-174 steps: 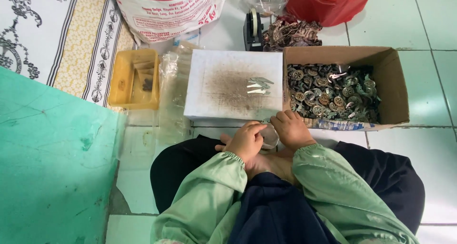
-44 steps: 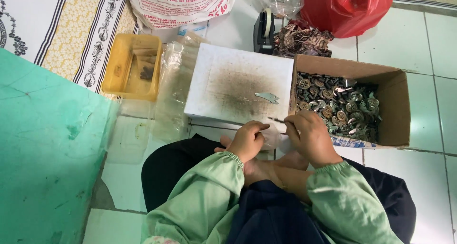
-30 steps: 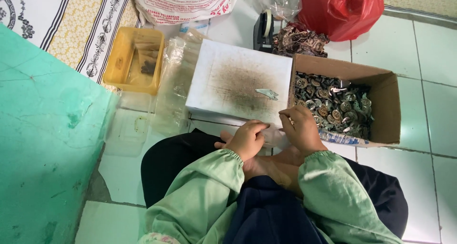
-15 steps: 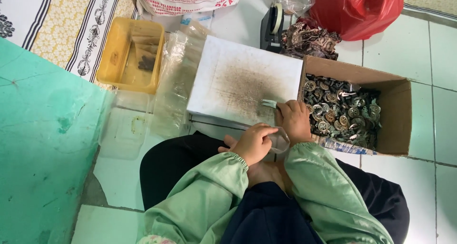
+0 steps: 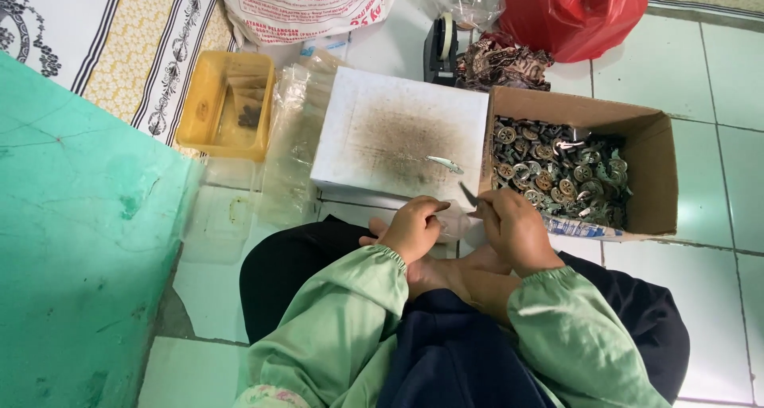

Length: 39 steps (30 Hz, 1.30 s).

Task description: Packaging small metal components into plastic bags from a large box while sitting on the floor.

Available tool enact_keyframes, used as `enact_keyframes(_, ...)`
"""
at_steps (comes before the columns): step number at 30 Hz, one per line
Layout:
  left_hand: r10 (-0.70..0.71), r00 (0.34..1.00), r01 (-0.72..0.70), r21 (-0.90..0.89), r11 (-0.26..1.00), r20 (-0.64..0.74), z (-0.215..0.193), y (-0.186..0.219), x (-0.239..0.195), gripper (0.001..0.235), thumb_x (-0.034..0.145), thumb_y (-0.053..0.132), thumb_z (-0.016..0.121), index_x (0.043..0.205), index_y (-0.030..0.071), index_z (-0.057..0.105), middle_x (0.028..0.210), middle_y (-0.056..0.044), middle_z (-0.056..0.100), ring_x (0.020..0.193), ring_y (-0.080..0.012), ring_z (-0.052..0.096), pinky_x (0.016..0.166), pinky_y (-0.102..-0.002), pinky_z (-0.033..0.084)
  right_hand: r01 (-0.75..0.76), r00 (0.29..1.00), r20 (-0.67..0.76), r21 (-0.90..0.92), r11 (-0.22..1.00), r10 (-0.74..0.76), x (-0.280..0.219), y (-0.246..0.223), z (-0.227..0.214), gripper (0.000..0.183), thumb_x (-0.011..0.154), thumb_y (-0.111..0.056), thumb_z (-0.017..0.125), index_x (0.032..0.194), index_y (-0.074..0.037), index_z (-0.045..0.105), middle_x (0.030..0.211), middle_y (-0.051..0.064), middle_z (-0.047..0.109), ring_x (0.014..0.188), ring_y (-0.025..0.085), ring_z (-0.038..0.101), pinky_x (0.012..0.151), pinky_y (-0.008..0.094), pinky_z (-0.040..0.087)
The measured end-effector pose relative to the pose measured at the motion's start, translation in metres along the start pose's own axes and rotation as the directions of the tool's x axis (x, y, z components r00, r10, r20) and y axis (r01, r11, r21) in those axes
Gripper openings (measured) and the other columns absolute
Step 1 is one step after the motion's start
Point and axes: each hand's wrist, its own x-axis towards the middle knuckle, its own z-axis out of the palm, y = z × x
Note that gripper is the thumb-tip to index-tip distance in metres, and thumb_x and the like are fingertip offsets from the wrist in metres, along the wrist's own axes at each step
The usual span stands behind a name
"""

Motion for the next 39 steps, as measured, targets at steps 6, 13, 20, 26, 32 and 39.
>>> enact_keyframes(6,0.039,0.997,-0.042,0.035,0.999,0.066,-0.001,-0.003,-0.004,0.039,0.094,0.006,0.052,0.128,0.007,0.070,0.123,-0.015,0.067,0.121,-0.0355,0.065,0.101,-0.041,0.056,0.334,0.938,0.202,-0.303,0.892,-0.282,-0.018,-0.022,-0.020,0.015,0.092,-0.014,0.057,0.078,-0.016,0.064,0.067,0.002,0.057,0.062,0.025,0.064,0.053,0.037,0.053)
enact_keyframes(13,-0.055,0.991,0.047,0.069,0.996,0.119,-0.005,0.013,-0.014,0.041,0.097,0.006,0.047,0.134,-0.001,0.064,0.133,-0.022,0.061,0.127,-0.0402,0.060,0.108,-0.046,0.051,0.191,0.980,0.079,-0.103,0.976,-0.184,0.023,-0.015,0.011,0.017,0.098,-0.020,0.058,0.087,-0.016,0.071,0.070,0.000,0.057,0.063,0.019,0.062,0.055,0.029,0.051)
enact_keyframes(20,-0.024,0.993,0.012,0.103,0.995,0.113,0.001,-0.002,-0.007,0.041,0.097,0.011,0.047,0.133,0.005,0.065,0.133,-0.018,0.062,0.124,-0.0399,0.062,0.105,-0.047,0.054,0.125,0.942,0.335,-0.288,0.950,-0.023,0.041,0.026,0.069,0.054,0.100,-0.047,0.059,0.145,-0.017,0.055,0.148,0.008,0.049,0.139,0.033,0.047,0.106,0.050,0.049)
enact_keyframes(26,-0.016,0.992,-0.003,0.146,0.989,0.129,0.005,-0.011,-0.004,0.040,0.098,0.015,0.047,0.132,0.012,0.068,0.131,-0.010,0.062,0.121,-0.0342,0.064,0.102,-0.042,0.056,0.339,0.939,0.186,-0.376,0.862,-0.288,0.005,0.040,0.093,0.050,0.095,-0.053,0.056,0.132,-0.020,0.059,0.130,0.002,0.054,0.125,0.025,0.053,0.100,0.039,0.047)
enact_keyframes(32,0.007,0.991,-0.031,0.180,0.983,0.134,0.011,-0.011,-0.006,0.040,0.098,0.017,0.047,0.131,0.010,0.067,0.132,-0.012,0.062,0.119,-0.0361,0.065,0.100,-0.043,0.057,0.333,0.939,0.064,-0.412,0.848,-0.338,-0.021,0.057,0.113,0.030,0.097,-0.048,0.046,0.109,-0.022,0.055,0.114,-0.005,0.049,0.111,0.018,0.049,0.093,0.030,0.041)
enact_keyframes(39,0.009,0.997,-0.027,0.229,0.973,0.077,0.022,-0.034,-0.009,0.041,0.097,0.019,0.048,0.133,0.019,0.067,0.131,-0.006,0.062,0.121,-0.0313,0.064,0.101,-0.042,0.056,0.139,0.952,-0.267,-0.066,0.988,-0.152,-0.018,0.035,0.044,0.014,0.091,-0.011,0.070,0.101,-0.016,0.079,0.095,-0.002,0.064,0.091,0.018,0.066,0.084,0.030,0.056)
